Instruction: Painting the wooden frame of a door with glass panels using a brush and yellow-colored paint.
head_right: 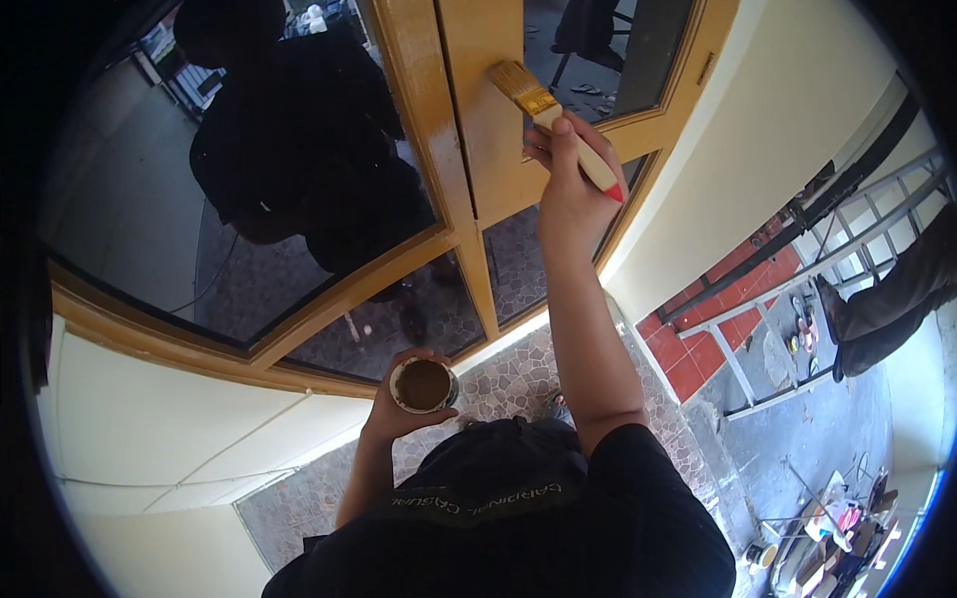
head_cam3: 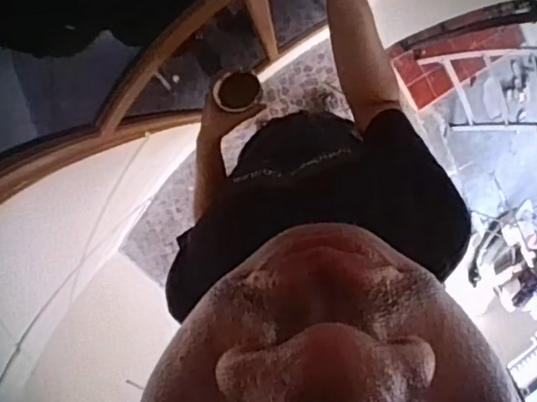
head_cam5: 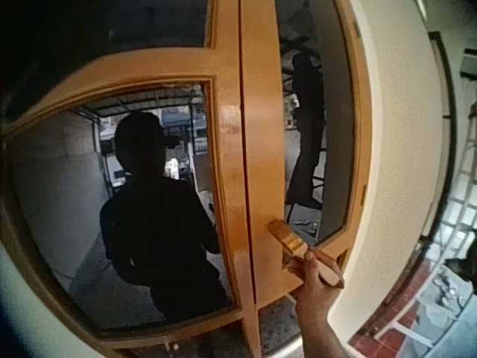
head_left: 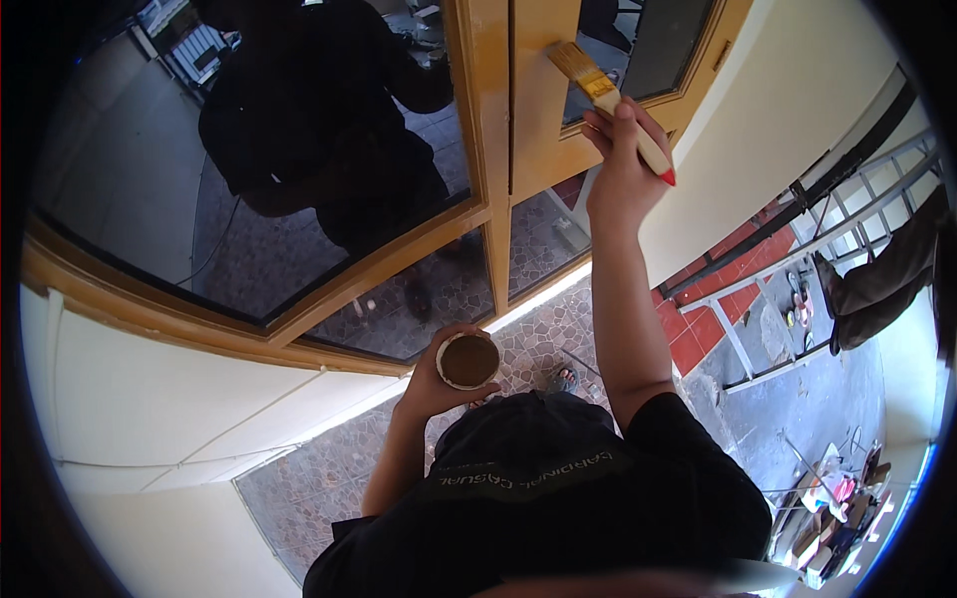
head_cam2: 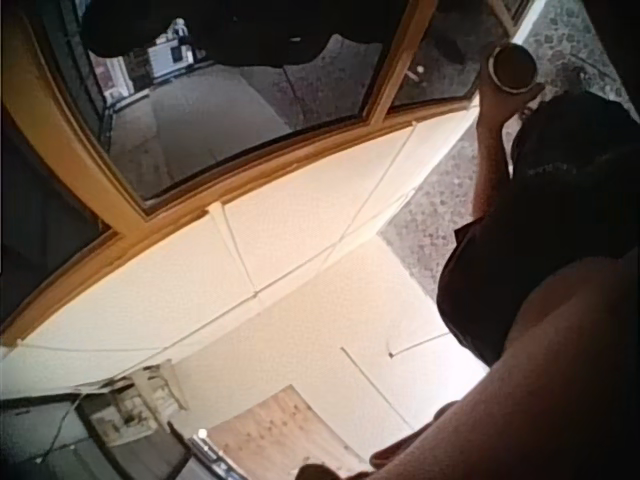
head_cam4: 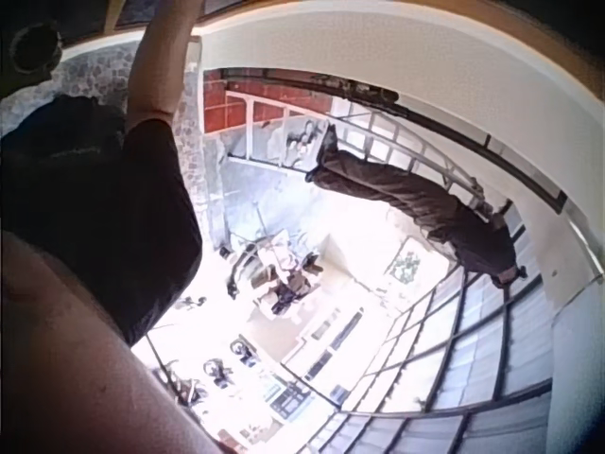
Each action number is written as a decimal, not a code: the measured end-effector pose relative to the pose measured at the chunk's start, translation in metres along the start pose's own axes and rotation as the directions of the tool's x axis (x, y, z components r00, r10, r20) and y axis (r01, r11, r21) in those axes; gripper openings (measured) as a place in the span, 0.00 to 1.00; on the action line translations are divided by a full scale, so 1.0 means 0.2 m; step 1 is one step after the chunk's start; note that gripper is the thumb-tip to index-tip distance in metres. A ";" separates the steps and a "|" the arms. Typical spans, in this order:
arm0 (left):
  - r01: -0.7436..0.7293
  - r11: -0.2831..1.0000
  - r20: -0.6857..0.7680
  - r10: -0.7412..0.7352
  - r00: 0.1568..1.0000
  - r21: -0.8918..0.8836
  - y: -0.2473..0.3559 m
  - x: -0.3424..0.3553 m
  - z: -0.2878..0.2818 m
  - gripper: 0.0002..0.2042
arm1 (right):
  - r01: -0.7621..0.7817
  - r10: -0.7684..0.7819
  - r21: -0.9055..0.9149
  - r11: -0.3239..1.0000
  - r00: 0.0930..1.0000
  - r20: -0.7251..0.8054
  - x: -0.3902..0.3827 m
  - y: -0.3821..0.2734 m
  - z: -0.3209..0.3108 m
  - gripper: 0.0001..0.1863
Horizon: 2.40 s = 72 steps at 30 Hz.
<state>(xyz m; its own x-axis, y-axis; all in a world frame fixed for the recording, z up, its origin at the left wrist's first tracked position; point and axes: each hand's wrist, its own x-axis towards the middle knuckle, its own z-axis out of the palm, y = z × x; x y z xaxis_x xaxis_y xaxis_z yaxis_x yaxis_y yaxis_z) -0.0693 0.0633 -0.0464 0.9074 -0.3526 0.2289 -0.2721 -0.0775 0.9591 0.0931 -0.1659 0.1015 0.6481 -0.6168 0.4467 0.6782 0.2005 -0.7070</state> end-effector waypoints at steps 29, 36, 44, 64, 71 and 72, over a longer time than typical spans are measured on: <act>0.067 0.996 -0.192 -0.078 0.978 -0.064 -0.15 0.08 0.15 0.40 | -0.237 0.349 -0.323 0.916 0.868 0.353 -0.47 0.11 -0.76 0.09; 0.014 0.999 -0.128 -0.018 0.992 -0.032 -0.24 0.26 0.25 0.41 | -0.298 0.390 -0.261 0.918 0.799 0.457 -0.38 -0.07 -0.89 0.06; 0.015 0.994 -0.028 -0.012 1.000 0.113 -0.14 0.37 0.32 0.39 | -0.097 0.290 -0.284 0.954 0.537 0.792 -0.16 -0.21 -0.74 0.07; -0.001 0.972 -0.043 0.012 0.999 0.233 -0.09 0.22 0.26 0.37 | 0.206 0.404 -0.402 0.892 0.033 0.914 -0.27 -0.13 -0.46 0.07; 0.051 0.984 -0.061 -0.041 0.997 0.169 -0.09 0.18 0.27 0.37 | 0.102 0.318 -0.334 0.937 0.146 0.937 -0.18 -0.29 -0.46 0.09; 0.053 0.985 -0.055 -0.045 0.997 0.162 -0.09 0.19 0.27 0.38 | 0.109 0.320 -0.338 0.935 0.154 0.935 -0.16 -0.32 -0.46 0.09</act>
<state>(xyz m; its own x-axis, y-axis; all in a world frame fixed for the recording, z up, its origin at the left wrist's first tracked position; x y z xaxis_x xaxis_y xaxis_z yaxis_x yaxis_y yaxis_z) -0.0474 0.0015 -0.0641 0.9349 -0.2972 0.1941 -0.2715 -0.2464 0.9304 -0.0024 -0.2288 0.0818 0.6406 0.6809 0.3550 0.5877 -0.1372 -0.7974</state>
